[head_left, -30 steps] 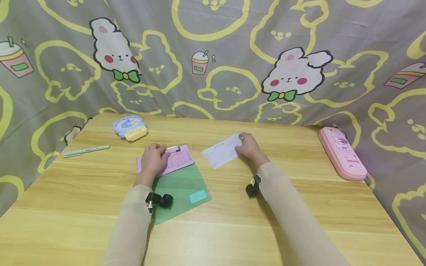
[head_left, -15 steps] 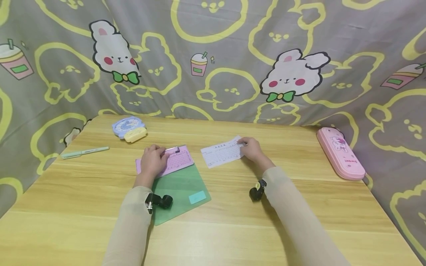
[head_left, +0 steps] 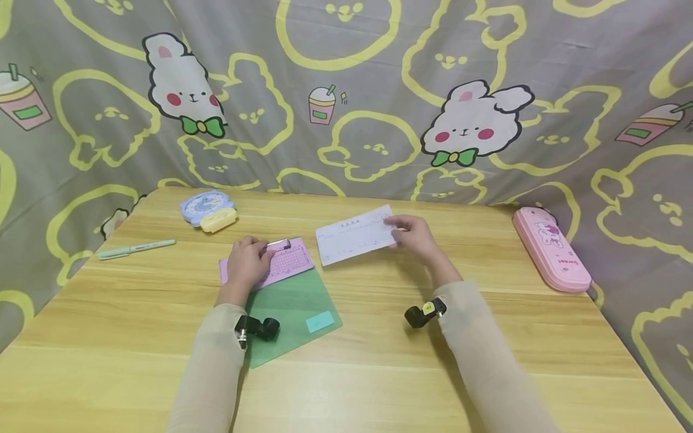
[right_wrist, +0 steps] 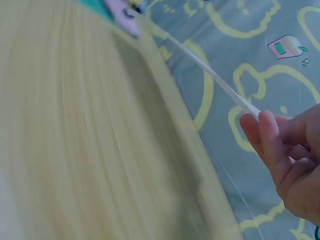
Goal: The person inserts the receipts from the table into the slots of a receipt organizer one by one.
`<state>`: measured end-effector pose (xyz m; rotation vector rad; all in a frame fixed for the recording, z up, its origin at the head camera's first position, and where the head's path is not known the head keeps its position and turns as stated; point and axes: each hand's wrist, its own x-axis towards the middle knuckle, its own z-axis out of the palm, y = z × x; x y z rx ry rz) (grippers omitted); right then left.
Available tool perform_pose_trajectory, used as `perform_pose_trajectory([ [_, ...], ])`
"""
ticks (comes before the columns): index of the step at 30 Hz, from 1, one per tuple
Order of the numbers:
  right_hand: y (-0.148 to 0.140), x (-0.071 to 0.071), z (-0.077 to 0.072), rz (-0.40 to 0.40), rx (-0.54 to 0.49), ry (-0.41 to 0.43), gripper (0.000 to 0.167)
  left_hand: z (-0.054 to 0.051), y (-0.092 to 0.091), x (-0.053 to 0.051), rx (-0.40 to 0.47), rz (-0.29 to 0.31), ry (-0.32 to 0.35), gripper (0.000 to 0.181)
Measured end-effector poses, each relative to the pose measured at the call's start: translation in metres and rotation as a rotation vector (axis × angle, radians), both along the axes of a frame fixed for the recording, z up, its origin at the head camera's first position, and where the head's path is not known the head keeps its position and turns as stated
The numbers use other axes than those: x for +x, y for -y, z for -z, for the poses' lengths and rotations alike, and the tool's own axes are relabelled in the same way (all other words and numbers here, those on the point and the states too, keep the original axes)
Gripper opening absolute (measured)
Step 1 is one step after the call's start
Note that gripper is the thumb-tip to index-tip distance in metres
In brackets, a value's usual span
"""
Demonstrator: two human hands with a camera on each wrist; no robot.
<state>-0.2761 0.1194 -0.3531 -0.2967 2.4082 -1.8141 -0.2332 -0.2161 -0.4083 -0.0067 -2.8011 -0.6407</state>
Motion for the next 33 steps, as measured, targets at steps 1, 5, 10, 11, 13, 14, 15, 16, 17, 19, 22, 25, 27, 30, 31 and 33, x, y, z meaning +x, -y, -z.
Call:
perform_pose_trajectory([
  [1,0.002,0.002,0.001,-0.01,-0.022,0.006,0.035,0.0,0.0,0.0,0.001,0.001,0.0,0.036],
  [5,0.014,0.007,0.009,-0.076,-0.075,0.023,0.034,0.001,0.001,-0.001,0.006,0.003,-0.002,0.036],
  [10,0.03,0.011,0.021,-0.159,-0.077,0.029,0.035,0.002,0.0,-0.001,0.012,0.005,0.008,0.036],
  [11,0.033,0.012,0.022,-0.174,-0.067,0.025,0.035,0.002,0.0,-0.001,0.012,0.004,0.011,0.036],
  [13,0.039,0.013,0.024,-0.188,-0.037,0.02,0.034,0.002,0.001,-0.001,0.011,0.0,0.017,0.037],
  [14,0.042,0.014,0.025,-0.196,-0.025,0.02,0.034,0.001,0.001,-0.001,0.012,-0.002,0.019,0.037],
  [15,0.044,0.014,0.026,-0.202,-0.011,0.019,0.034,0.001,0.001,0.0,0.012,-0.004,0.022,0.037],
  [16,0.047,0.015,0.026,-0.2,0.007,0.022,0.033,0.001,0.001,0.0,0.012,-0.004,0.023,0.037],
  [17,0.05,0.015,0.027,-0.207,0.026,0.02,0.033,0.001,0.001,0.0,0.012,-0.005,0.025,0.037],
  [19,0.055,0.016,0.027,-0.208,0.064,0.025,0.032,0.0,0.001,0.0,0.015,-0.004,0.025,0.037],
  [22,0.065,0.018,0.029,-0.215,0.105,0.025,0.031,0.0,0.001,0.0,0.016,-0.005,0.023,0.038],
  [25,0.077,0.023,0.026,-0.22,0.118,0.043,0.03,0.0,0.001,0.0,0.017,-0.008,0.03,0.038],
  [27,0.086,0.025,0.027,-0.215,0.116,0.063,0.03,0.0,0.0,0.0,0.017,-0.01,0.035,0.038],
  [30,0.098,0.026,0.032,-0.21,0.107,0.096,0.028,-0.001,0.0,0.0,0.017,-0.01,0.033,0.038],
  [31,0.101,0.027,0.033,-0.213,0.099,0.103,0.028,0.0,0.0,0.0,0.015,-0.009,0.03,0.038],
  [33,0.108,0.029,0.034,-0.217,0.078,0.118,0.028,0.0,0.0,0.0,0.011,-0.006,0.021,0.037],
])
